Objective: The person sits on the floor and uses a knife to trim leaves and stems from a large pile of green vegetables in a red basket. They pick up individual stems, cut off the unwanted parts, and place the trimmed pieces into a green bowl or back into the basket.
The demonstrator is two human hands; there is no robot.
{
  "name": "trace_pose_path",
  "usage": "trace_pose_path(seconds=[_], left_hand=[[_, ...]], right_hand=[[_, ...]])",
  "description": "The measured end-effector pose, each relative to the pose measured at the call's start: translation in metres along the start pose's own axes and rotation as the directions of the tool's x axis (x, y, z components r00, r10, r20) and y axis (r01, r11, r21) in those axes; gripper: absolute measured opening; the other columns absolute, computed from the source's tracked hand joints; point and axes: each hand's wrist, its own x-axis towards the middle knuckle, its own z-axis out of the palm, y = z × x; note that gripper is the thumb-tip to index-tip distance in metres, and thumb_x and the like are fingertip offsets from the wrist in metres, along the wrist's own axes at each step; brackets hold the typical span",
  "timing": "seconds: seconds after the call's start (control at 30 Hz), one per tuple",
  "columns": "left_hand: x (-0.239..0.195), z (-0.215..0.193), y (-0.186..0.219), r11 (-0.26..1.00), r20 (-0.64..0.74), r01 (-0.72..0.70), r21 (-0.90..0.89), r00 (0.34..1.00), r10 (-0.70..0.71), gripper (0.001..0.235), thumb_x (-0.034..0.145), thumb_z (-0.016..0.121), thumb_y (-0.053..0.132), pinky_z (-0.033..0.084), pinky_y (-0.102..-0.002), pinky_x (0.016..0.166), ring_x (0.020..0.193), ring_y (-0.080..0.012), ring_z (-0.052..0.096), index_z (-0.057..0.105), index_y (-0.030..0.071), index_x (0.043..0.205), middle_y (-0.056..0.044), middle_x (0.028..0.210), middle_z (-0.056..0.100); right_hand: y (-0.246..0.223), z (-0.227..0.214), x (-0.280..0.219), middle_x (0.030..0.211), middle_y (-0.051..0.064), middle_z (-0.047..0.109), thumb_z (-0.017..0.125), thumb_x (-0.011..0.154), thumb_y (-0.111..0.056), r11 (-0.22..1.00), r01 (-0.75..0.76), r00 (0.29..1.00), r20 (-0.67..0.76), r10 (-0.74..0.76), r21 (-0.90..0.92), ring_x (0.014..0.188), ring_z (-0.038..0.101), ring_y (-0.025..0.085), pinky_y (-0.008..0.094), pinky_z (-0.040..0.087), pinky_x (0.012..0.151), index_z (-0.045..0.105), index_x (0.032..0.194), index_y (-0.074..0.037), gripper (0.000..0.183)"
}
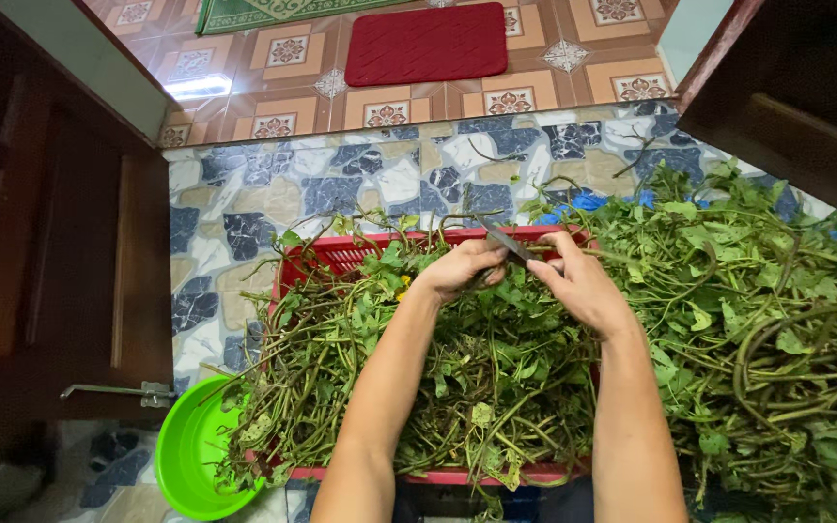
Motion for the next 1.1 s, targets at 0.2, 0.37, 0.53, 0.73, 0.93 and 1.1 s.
trace_pose_path(seconds=[0.2,0.37,0.53,0.73,0.93,1.1], left_hand=[[0.002,-0.007,0.013,0.997,-0.226,-0.061,0.046,0.972,0.070,0.045,0.110,0.047,0.039,0.050,-0.026,0.070,0.077,-0.0112,0.061,0.070,0.003,0.127,-0.004,0.090,0.071],[-0.004,0.011,0.029,0.743,-0.210,-0.166,0.649,0.899,0.384,0.038,0.102,0.065,0.036,0.054,-0.033,0.086,0.094,-0.0186,0.066,0.073,0.005,0.122,-0.007,0.104,0.072],[-0.012,0.050,0.050,0.415,-0.275,0.057,0.908,0.828,0.489,0.030,0.089,0.074,0.030,0.054,-0.040,0.085,0.094,-0.0299,0.070,0.078,0.017,0.116,-0.011,0.103,0.074],[-0.011,0.061,0.049,0.244,-0.202,0.075,0.967,0.810,0.550,0.022,0.090,0.072,0.030,0.056,-0.045,0.081,0.092,-0.0336,0.071,0.078,0.016,0.106,-0.011,0.104,0.076],[0.003,0.043,0.023,0.466,-0.560,0.342,0.816,0.668,0.490,0.025,0.087,0.062,0.029,0.055,-0.050,0.074,0.081,-0.0394,0.070,0.079,0.016,0.100,-0.018,0.085,0.074],[-0.007,0.011,0.032,0.428,-0.684,0.534,0.729,0.551,0.477,0.043,0.099,0.056,0.053,0.053,-0.051,0.074,0.082,-0.0362,0.072,0.078,0.016,0.093,-0.016,0.085,0.075]], right_hand=[[0.005,-0.009,-0.003,0.081,0.008,0.068,0.061,0.098,-0.030,0.994,-0.091,0.994,-0.061,0.094,0.056,0.068,0.053,0.017,0.035,0.044,0.064,0.053,0.138,-0.009,0.046],[0.000,-0.013,-0.006,0.077,0.006,0.070,0.063,0.096,-0.029,0.999,-0.018,0.994,-0.108,0.023,0.043,0.068,0.056,0.014,0.031,0.046,0.065,0.054,0.135,-0.010,0.044],[-0.002,-0.008,-0.004,0.080,0.010,0.072,0.063,0.096,-0.033,0.991,-0.124,0.989,-0.085,0.119,-0.053,0.070,0.061,0.022,0.038,0.047,0.068,0.054,0.135,-0.011,0.046],[0.002,-0.008,-0.004,0.095,0.016,0.075,0.065,0.093,-0.039,0.991,-0.066,0.993,-0.106,0.053,-0.119,0.081,0.070,0.029,0.042,0.052,0.075,0.051,0.134,-0.008,0.053],[-0.001,0.002,-0.002,0.097,0.017,0.076,0.064,0.094,-0.043,0.968,-0.111,0.993,0.001,0.114,-0.226,0.086,0.070,0.033,0.045,0.052,0.078,0.054,0.137,-0.014,0.053],[0.008,-0.018,-0.006,0.116,0.016,0.071,0.066,0.097,-0.038,0.971,-0.229,0.969,-0.116,0.219,-0.073,0.100,0.068,0.026,0.046,0.052,0.085,0.057,0.136,-0.010,0.049]])
